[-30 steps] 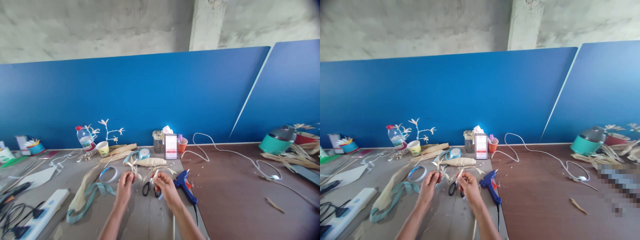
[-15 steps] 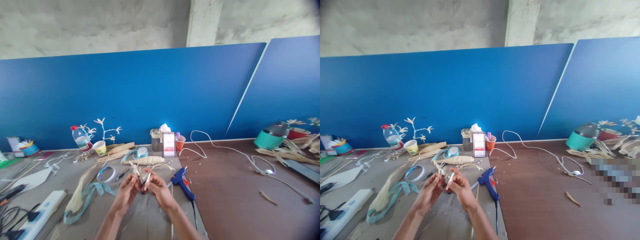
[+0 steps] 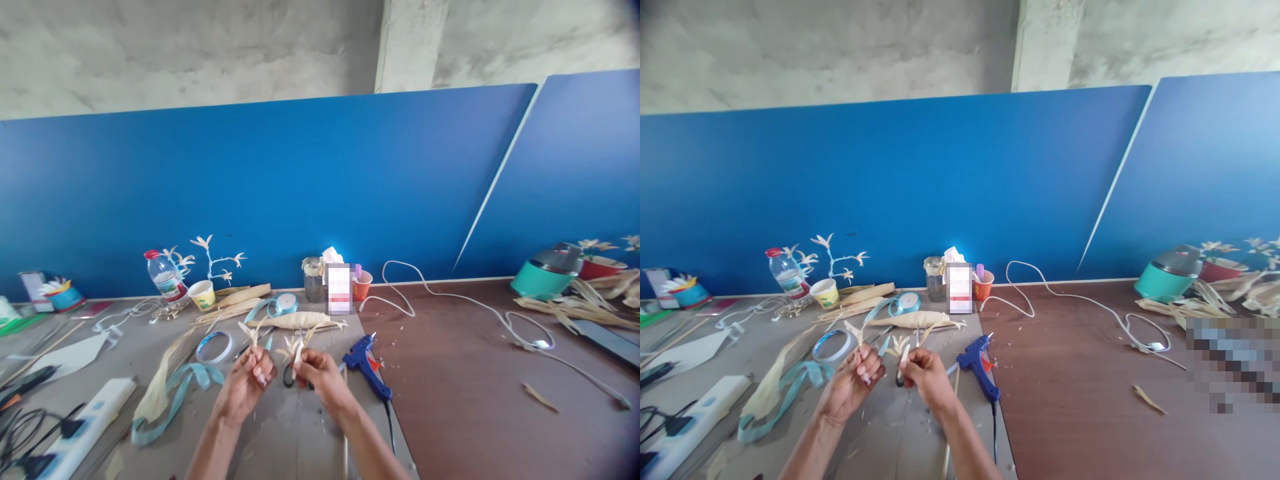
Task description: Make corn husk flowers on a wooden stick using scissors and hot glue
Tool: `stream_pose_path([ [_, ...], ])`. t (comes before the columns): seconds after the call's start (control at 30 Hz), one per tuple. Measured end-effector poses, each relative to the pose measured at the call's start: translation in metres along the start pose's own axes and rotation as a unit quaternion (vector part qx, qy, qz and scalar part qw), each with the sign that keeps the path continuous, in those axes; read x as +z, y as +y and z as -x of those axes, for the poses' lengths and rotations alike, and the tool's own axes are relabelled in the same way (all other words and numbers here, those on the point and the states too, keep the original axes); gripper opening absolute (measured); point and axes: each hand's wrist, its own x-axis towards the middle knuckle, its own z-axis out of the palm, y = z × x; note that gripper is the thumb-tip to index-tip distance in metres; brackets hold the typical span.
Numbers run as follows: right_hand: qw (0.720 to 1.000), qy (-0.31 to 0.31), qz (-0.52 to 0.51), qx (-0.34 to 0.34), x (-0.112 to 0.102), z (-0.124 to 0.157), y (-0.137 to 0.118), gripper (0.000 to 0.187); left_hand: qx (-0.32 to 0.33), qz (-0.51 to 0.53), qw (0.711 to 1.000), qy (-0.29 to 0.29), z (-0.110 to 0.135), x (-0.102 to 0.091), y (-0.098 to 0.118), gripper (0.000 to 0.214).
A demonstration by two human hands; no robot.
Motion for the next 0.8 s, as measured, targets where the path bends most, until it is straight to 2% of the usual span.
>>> stream_pose_path([
  [0.13, 0.995, 0.045, -0.089, 0.028, -0.005, -0.001, -0.006, 0.022, 0.033, 0.054, 0.998, 0.014, -0.001, 0.0, 0.01, 0.014],
  [0.3, 0.976, 0.057, -0.206, 0.025, -0.012, -0.001, -0.018, 0.021, 0.083, 0.135, 0.987, 0.025, -0.002, -0.002, 0.022, 0.013],
  [0.47, 0.969, 0.056, -0.24, 0.025, -0.014, -0.001, -0.018, 0.02, 0.068, 0.126, 0.989, 0.034, -0.002, -0.002, 0.023, 0.014],
  [0.63, 0.947, 0.044, -0.317, 0.023, -0.017, 0.0, -0.018, 0.015, 0.043, 0.04, 0.997, 0.05, -0.003, -0.004, 0.015, 0.014],
  [0.73, 0.932, 0.017, -0.361, 0.021, -0.02, 0.001, -0.021, 0.014, 0.035, -0.082, 0.992, 0.087, -0.006, -0.007, 0.007, 0.013],
  [0.8, 0.926, 0.002, -0.377, 0.03, -0.021, 0.001, -0.022, 0.015, 0.043, -0.188, 0.971, 0.139, -0.009, -0.009, 0.001, 0.019],
])
